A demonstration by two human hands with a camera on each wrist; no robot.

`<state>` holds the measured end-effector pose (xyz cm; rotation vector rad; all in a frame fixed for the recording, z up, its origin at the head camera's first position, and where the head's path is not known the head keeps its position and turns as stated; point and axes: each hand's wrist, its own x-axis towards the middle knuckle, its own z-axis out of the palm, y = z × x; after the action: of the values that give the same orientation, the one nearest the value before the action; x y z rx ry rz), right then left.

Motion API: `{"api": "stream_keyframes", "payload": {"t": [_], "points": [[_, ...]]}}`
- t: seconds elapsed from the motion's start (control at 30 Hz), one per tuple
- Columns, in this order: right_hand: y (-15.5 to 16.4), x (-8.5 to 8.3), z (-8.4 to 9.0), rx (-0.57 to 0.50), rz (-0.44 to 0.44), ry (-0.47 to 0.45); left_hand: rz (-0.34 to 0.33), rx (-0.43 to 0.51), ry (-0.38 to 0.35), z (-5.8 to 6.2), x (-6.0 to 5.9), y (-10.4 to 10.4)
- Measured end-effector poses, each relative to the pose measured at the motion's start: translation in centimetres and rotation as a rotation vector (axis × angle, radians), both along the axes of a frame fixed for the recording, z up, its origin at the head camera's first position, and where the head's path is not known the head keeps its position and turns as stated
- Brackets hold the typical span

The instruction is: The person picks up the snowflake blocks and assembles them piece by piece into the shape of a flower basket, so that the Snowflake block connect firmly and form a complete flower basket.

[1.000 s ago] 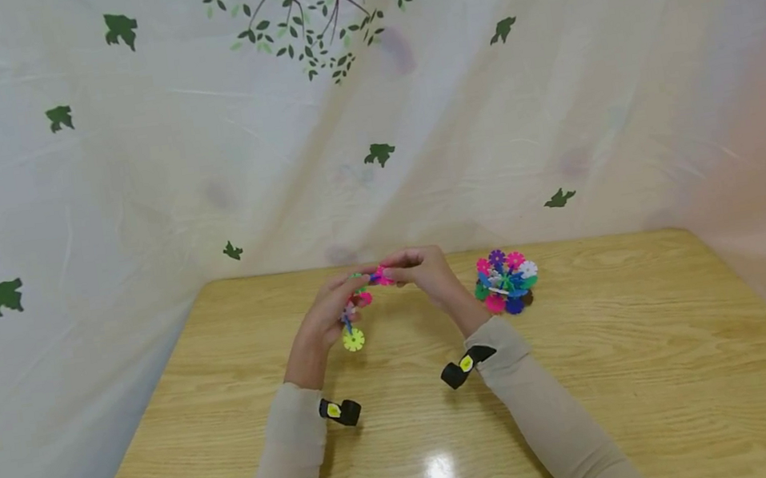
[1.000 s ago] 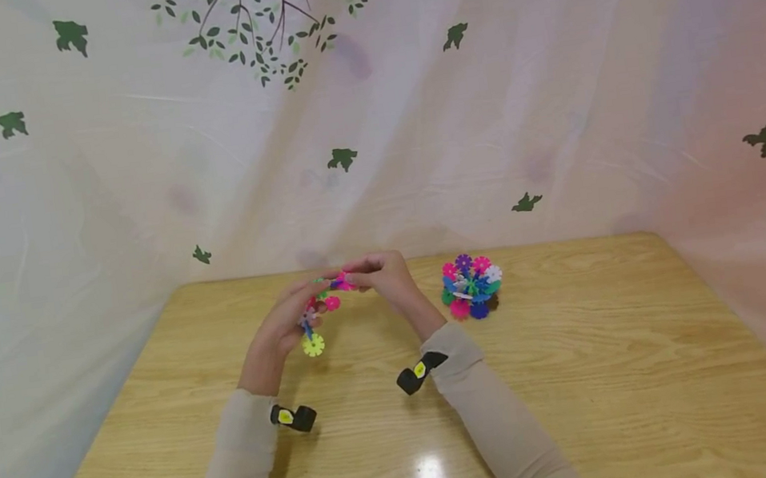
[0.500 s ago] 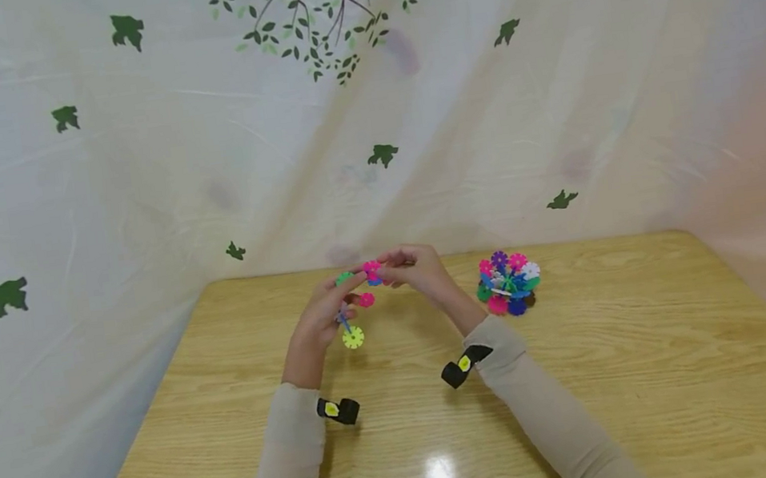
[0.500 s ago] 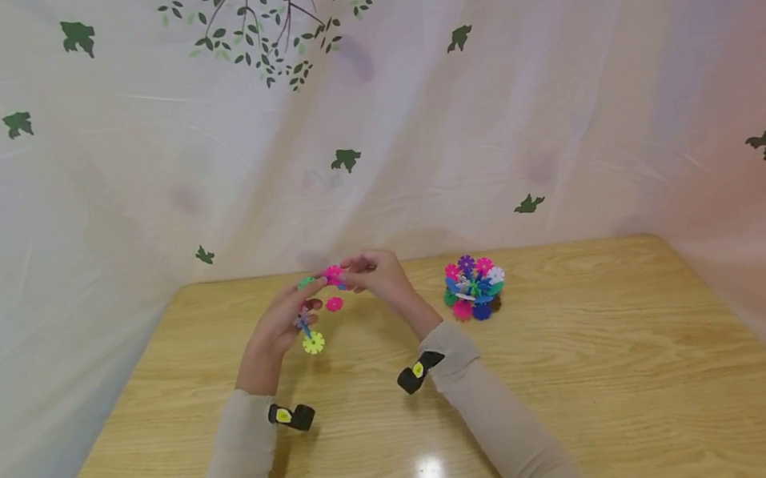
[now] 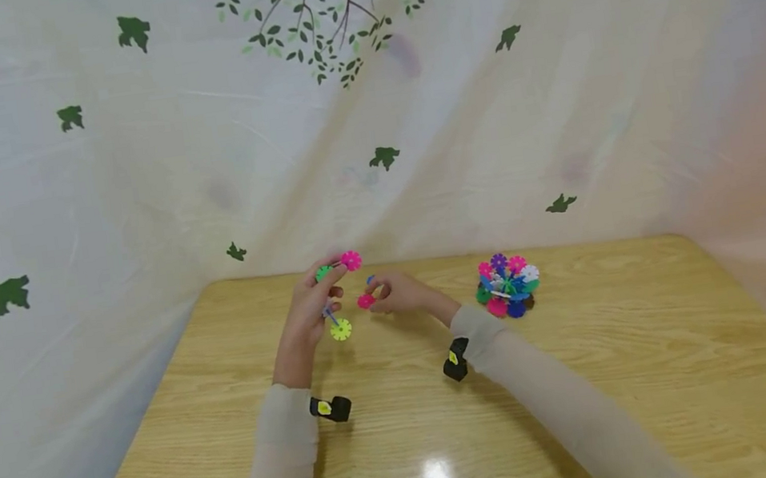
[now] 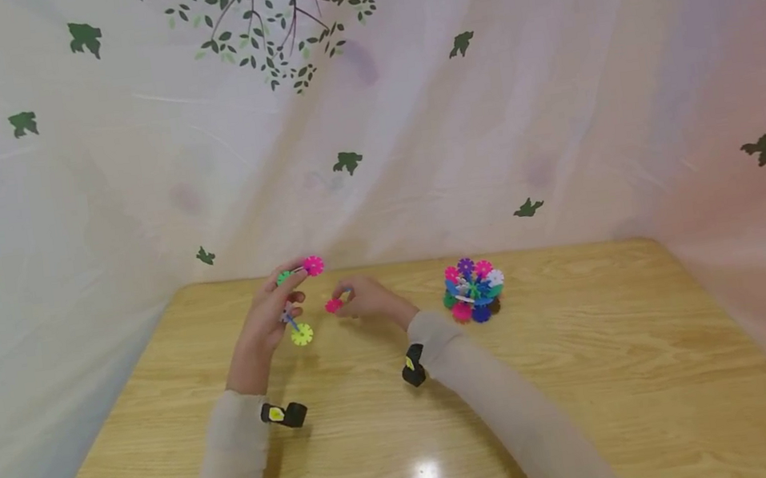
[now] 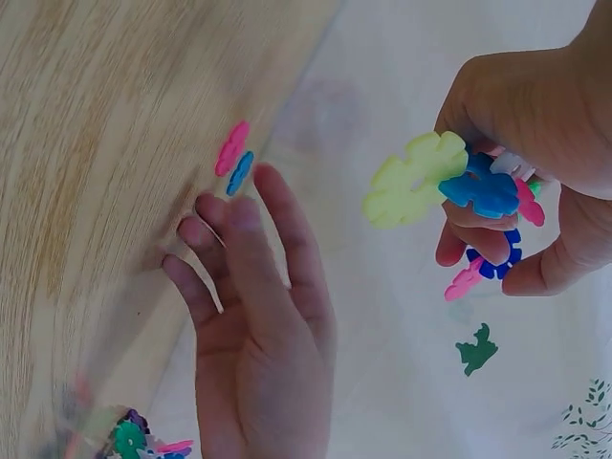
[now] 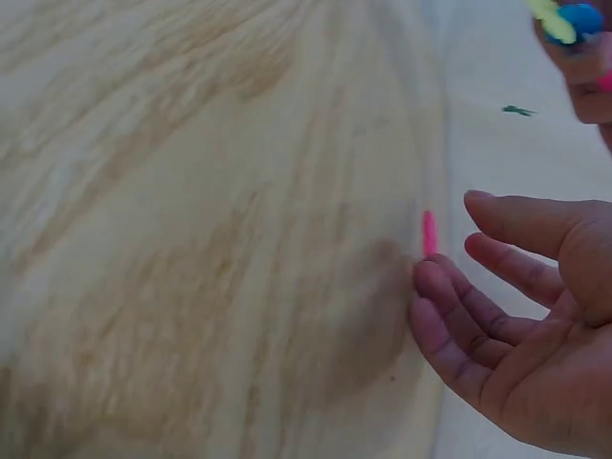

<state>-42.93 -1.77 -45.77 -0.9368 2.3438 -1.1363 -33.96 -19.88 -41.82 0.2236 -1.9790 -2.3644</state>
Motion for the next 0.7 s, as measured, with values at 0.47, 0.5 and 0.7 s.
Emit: {"api": "stream_keyframes", "payload": {"t": [0.47,0.5,0.7], "points": [[-1.2,-0.5,0.0,0.24,0.09,0.249,0.005,0.024,0.052,-0.1,0.0,0.2],[-1.2,-0.5,0.0,0.234,0.089,0.249,0.005,0.018,0.055,-0.1,0.0,0.2],[-0.5,-0.1,-0.3,0.175,0.058,0.189,-0.006,0.005,0.069,-0.2,0.3,0.3]]}}
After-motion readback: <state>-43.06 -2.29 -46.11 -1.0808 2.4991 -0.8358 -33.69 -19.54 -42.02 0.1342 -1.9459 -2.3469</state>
